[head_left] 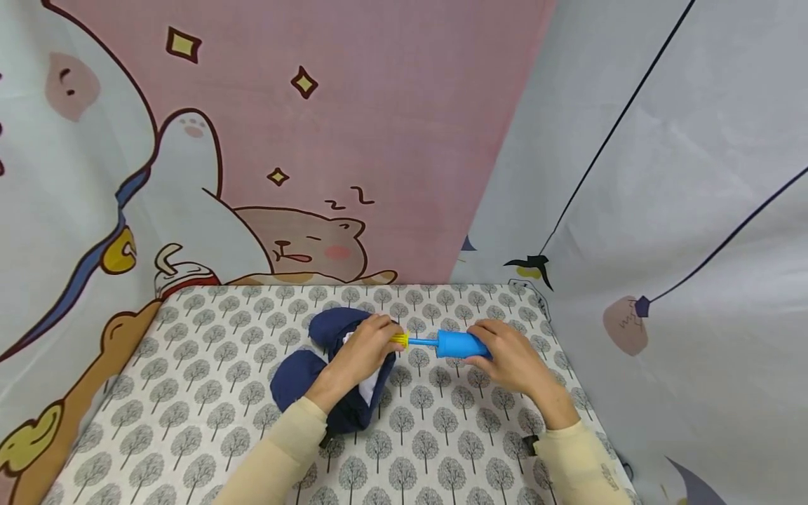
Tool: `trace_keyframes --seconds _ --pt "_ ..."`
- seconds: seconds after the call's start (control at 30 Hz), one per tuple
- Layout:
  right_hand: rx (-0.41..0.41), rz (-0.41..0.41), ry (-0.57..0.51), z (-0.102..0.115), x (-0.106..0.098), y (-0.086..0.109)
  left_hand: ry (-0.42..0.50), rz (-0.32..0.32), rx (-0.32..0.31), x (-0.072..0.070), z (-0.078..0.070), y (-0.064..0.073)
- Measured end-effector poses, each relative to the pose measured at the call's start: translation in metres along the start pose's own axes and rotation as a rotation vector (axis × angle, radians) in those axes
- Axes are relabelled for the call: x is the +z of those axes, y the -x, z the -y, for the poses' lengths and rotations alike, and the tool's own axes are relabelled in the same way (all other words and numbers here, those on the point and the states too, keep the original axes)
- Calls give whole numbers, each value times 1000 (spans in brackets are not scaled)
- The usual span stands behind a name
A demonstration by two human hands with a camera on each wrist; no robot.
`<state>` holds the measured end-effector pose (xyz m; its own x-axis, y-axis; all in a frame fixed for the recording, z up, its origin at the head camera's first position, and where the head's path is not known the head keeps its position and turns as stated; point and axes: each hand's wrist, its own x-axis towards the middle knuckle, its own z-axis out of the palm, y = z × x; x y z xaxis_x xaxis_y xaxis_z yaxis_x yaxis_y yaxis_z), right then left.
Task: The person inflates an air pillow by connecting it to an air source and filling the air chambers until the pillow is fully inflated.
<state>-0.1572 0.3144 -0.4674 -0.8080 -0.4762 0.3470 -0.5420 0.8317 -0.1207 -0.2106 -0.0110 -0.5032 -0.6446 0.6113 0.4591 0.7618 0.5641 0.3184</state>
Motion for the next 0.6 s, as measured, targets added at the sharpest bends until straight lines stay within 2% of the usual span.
trace_keyframes --seconds 0.1,0.17,0.27,0.33,0.4,0.43,0.53,0.6 --pt "30 16 -14 -8 -6 7 39 -43 32 2 6 3" --pt "59 27 -21 -15 -10 11 57 -85 71 15 22 5" --pt "99 35 -26 -24 -15 16 57 -118 89 16 23 6" --pt "115 30 -25 -29 -18 19 47 -119 82 15 23 6" --pt "122 16 -24 -33 -21 22 34 -96 47 2 8 5" --pt "126 9 -23 -35 -22 23 31 -90 35 2 7 4" --pt "125 -7 -17 -37 -25 23 39 -88 17 4 9 4" --pt "114 -19 -13 -36 -25 22 50 -113 29 14 17 5"
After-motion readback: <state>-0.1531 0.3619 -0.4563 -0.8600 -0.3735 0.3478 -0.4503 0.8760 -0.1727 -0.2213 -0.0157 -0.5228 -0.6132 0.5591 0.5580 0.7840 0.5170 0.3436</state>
